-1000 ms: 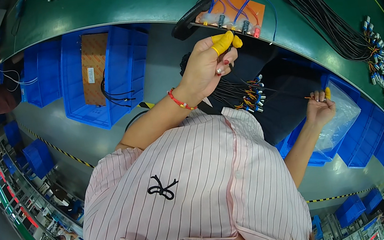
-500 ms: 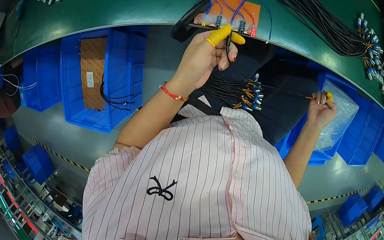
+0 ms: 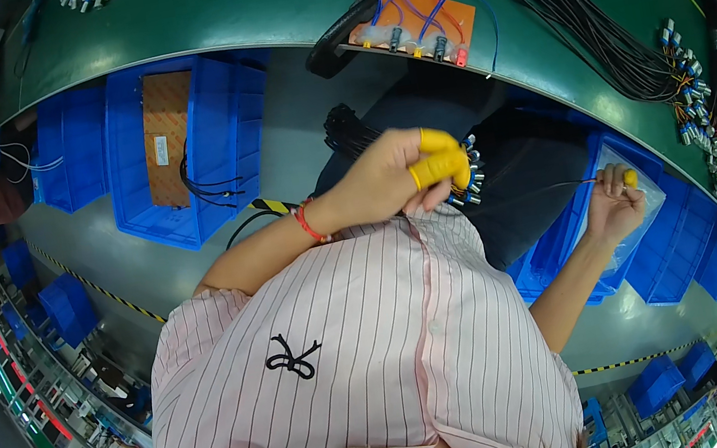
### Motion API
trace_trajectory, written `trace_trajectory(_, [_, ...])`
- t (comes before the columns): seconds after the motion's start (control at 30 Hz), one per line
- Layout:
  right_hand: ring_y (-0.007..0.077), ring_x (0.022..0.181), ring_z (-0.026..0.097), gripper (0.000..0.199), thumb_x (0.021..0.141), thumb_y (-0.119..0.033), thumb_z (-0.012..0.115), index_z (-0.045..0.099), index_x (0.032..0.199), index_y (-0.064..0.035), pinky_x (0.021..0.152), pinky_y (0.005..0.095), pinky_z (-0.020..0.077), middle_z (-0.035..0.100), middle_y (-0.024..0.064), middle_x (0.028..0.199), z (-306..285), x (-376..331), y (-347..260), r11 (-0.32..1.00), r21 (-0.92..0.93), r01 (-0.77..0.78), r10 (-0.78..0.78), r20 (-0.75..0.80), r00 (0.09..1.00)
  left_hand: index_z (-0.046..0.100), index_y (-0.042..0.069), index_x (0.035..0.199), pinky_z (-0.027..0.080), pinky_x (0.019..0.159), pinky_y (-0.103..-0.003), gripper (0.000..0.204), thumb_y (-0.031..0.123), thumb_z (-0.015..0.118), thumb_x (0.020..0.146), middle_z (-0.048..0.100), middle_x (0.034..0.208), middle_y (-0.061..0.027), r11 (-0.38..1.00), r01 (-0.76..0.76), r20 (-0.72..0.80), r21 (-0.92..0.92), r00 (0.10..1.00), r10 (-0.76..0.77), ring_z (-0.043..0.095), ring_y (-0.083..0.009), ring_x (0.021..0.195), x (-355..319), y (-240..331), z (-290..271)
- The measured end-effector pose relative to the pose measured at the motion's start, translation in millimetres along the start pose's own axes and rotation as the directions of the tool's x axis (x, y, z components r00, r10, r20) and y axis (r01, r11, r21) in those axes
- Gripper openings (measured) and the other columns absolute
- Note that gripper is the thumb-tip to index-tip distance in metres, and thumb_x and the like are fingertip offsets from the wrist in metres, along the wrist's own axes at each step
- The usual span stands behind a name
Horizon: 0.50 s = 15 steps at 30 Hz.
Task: Manually assemble and test wire harnesses by inserting connectors and organizing cables at a factory workstation.
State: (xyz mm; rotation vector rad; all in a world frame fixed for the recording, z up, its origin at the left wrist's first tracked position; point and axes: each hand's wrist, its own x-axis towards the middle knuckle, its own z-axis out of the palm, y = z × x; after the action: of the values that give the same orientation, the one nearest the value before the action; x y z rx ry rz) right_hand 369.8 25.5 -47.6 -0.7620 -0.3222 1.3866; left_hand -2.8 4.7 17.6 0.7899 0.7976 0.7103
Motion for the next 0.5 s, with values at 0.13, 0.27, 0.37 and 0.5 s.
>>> trace_trajectory(0.13, [0.0171,0.065,0.030,0.015,0.063,-0.008,0.051,0.038,0.069,-0.0067,0.069,0.0321,0.0276,0.032,0.0052,0.064,13,16,-38,0.996,0.023,0.090,-0.092,0.084,0.992,0.060,-0.002,0.100,0.036,0.045,-0.017,0.029,0.022,0.045,0.100,0.057,0.065,-0.0046,0.971,-0.218,-0.107,0.098,0.968,0.228,0.046,-0.0047,0.046,31,40,-1])
trace_trajectory(0.27, [0.0176,0.066,0.029,0.017,0.059,-0.008,0.050,0.035,0.068,-0.0065,0.070,0.0337,0.0264,0.031,0.0061,0.064,30,35,-85,0.972,0.097,0.213,-0.227,0.169,0.959,0.059,-0.004,0.109,0.044,0.056,-0.018,0.028,0.019,0.048,0.098,0.065,0.091,-0.0096,0.853,-0.475,-0.099,0.214,0.859,0.503,0.058,-0.0073,0.075,85,72,4])
trace_trajectory(0.37, [0.0185,0.067,0.028,0.023,0.054,-0.005,0.049,0.032,0.069,-0.0070,0.071,0.0350,0.0250,0.031,0.0071,0.065,47,54,-106,0.952,0.165,0.256,-0.285,0.189,0.940,0.043,-0.003,0.126,0.047,0.071,-0.020,0.035,0.014,0.051,0.097,0.057,0.116,-0.0140,0.818,-0.483,-0.086,0.314,0.843,0.531,0.058,-0.0124,0.100,115,94,1])
trace_trajectory(0.5, [0.0191,0.067,0.028,0.024,0.053,-0.007,0.049,0.034,0.071,-0.0062,0.073,0.0352,0.0253,0.032,0.0081,0.066,48,81,-114,0.941,0.181,0.286,-0.317,0.177,0.932,0.054,-0.004,0.124,0.047,0.087,-0.027,0.035,0.016,0.054,0.095,0.063,0.114,-0.0120,0.697,-0.456,-0.045,0.554,0.819,0.572,0.059,-0.0153,0.106,108,86,-6])
